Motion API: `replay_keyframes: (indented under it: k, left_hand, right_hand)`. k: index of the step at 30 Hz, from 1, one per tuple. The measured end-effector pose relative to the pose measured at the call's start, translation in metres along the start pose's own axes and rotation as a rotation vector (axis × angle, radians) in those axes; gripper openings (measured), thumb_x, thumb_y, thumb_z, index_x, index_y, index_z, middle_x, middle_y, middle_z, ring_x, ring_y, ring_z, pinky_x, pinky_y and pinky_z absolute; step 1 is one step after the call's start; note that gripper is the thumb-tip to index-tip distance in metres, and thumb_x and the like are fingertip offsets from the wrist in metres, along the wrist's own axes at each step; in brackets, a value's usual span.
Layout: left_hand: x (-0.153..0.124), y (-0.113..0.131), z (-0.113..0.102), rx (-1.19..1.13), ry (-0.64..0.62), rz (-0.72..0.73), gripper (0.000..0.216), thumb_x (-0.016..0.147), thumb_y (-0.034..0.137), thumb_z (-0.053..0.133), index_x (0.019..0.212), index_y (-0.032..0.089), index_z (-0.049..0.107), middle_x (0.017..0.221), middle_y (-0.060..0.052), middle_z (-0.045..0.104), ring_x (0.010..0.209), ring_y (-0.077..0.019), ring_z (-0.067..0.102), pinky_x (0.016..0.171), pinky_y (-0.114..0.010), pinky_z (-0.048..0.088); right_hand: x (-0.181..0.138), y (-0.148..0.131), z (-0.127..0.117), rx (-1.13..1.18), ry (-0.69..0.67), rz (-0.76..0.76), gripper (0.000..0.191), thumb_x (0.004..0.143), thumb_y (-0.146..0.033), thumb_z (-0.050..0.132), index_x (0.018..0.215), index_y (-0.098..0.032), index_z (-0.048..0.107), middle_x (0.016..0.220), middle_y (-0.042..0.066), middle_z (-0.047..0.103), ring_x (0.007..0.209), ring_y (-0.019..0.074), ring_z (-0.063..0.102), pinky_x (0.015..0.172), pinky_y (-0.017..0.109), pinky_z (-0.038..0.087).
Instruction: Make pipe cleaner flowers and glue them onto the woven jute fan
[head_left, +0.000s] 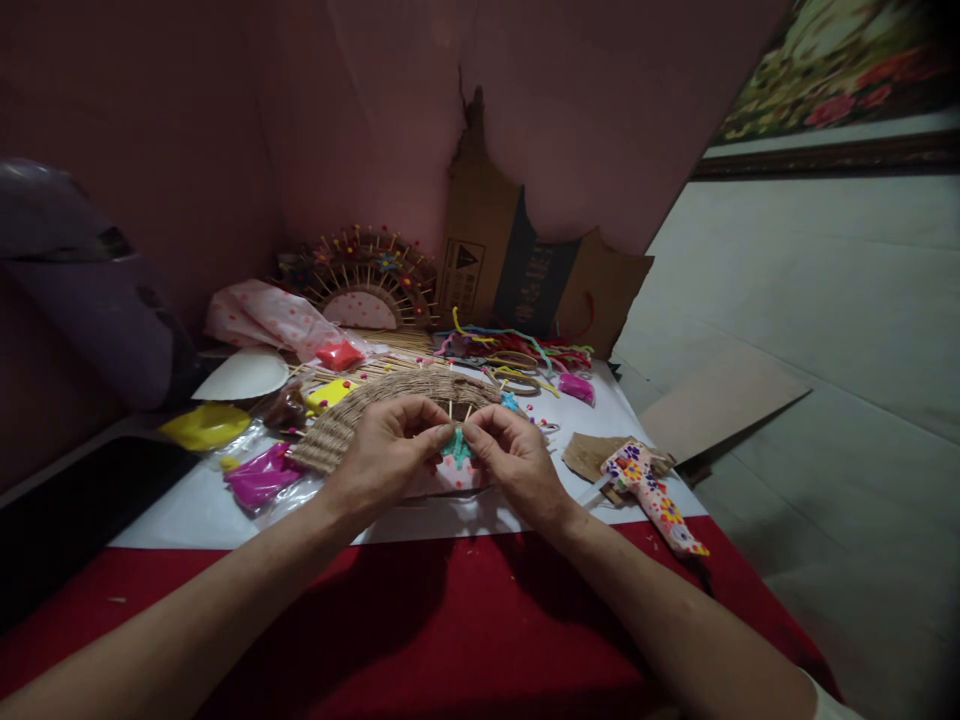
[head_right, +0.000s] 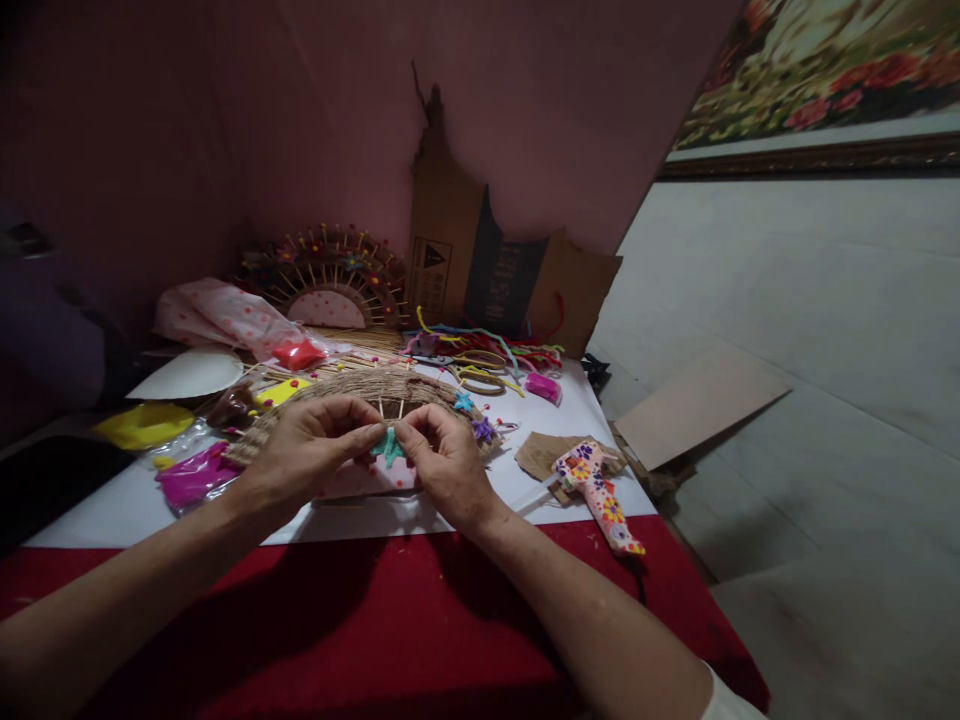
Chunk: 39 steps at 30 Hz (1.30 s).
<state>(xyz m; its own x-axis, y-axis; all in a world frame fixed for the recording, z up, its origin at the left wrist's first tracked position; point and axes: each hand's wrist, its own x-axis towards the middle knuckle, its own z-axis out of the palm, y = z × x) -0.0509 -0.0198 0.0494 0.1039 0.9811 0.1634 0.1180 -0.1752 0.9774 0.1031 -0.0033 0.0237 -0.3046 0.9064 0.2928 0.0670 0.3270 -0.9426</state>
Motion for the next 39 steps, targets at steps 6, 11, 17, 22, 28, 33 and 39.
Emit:
replay_keyframes:
  k: [6,11,17,22,28,33,39]
  left_hand:
    - [0.0013,-0.0003,0.0014,0.028,0.014,-0.024,0.021,0.074,0.035,0.059,0.07,0.014,0.058,0.06,0.001,0.058,0.05,-0.0094,0.052,0.048,-0.021,0.042]
    - [0.0026,-0.0023,0.0026,0.085,-0.033,-0.101,0.021,0.069,0.033,0.063,0.07,0.013,0.059,0.059,0.0,0.058,0.05,-0.0096,0.051,0.047,-0.021,0.04]
    - [0.0004,-0.001,0.0036,0.12,-0.067,-0.063,0.016,0.071,0.028,0.058,0.069,0.012,0.061,0.058,0.0,0.057,0.052,-0.0104,0.05,0.05,-0.022,0.039]
    - [-0.0047,0.0052,0.0019,0.125,-0.115,-0.016,0.015,0.072,0.027,0.054,0.067,0.014,0.061,0.056,0.002,0.054,0.051,-0.0098,0.046,0.048,-0.021,0.036]
    - [-0.0021,0.0022,0.0003,0.111,-0.114,0.003,0.014,0.072,0.027,0.056,0.068,0.014,0.061,0.056,0.002,0.054,0.05,-0.0094,0.047,0.048,-0.021,0.038]
    - [0.0012,0.0002,0.0022,0.054,0.011,-0.042,0.018,0.073,0.032,0.059,0.068,0.015,0.057,0.056,0.0,0.058,0.047,-0.0098,0.051,0.046,-0.022,0.042]
    - [-0.0044,-0.0003,0.0054,0.244,0.027,0.039,0.021,0.072,0.033,0.06,0.064,0.014,0.063,0.053,0.0,0.057,0.047,-0.0103,0.049,0.044,-0.02,0.037]
  right_hand:
    - [0.0012,-0.0007,-0.0023,-0.098,0.104,-0.052,0.022,0.083,-0.039,0.053,0.075,-0.018,0.051,0.063,-0.002,0.048,0.054,0.009,0.043,0.047,0.02,0.037]
    - [0.0025,0.0004,-0.0043,-0.101,0.168,-0.043,0.022,0.083,-0.038,0.053,0.076,-0.018,0.05,0.062,-0.003,0.047,0.053,0.0088,0.043,0.048,0.02,0.036]
    - [0.0014,-0.0011,-0.0029,-0.062,0.134,-0.037,0.021,0.082,-0.038,0.054,0.076,-0.017,0.051,0.063,-0.003,0.048,0.054,0.0083,0.043,0.048,0.02,0.036]
    - [0.0024,-0.0004,-0.0048,-0.014,0.116,-0.004,0.024,0.079,-0.039,0.057,0.074,-0.017,0.051,0.061,-0.003,0.048,0.052,0.008,0.044,0.046,0.019,0.037]
    - [0.0038,0.0008,-0.0052,0.06,0.075,0.046,0.025,0.079,-0.041,0.057,0.074,-0.017,0.05,0.056,-0.005,0.047,0.042,0.0064,0.041,0.039,0.018,0.035]
    - [0.0044,0.0009,-0.004,0.021,0.153,-0.004,0.024,0.079,-0.041,0.057,0.077,-0.017,0.051,0.057,-0.004,0.049,0.045,0.0067,0.043,0.041,0.018,0.036]
    - [0.0023,-0.0008,-0.0017,-0.002,0.212,-0.04,0.022,0.081,-0.039,0.055,0.077,-0.018,0.05,0.059,-0.004,0.049,0.046,0.0069,0.045,0.041,0.018,0.039]
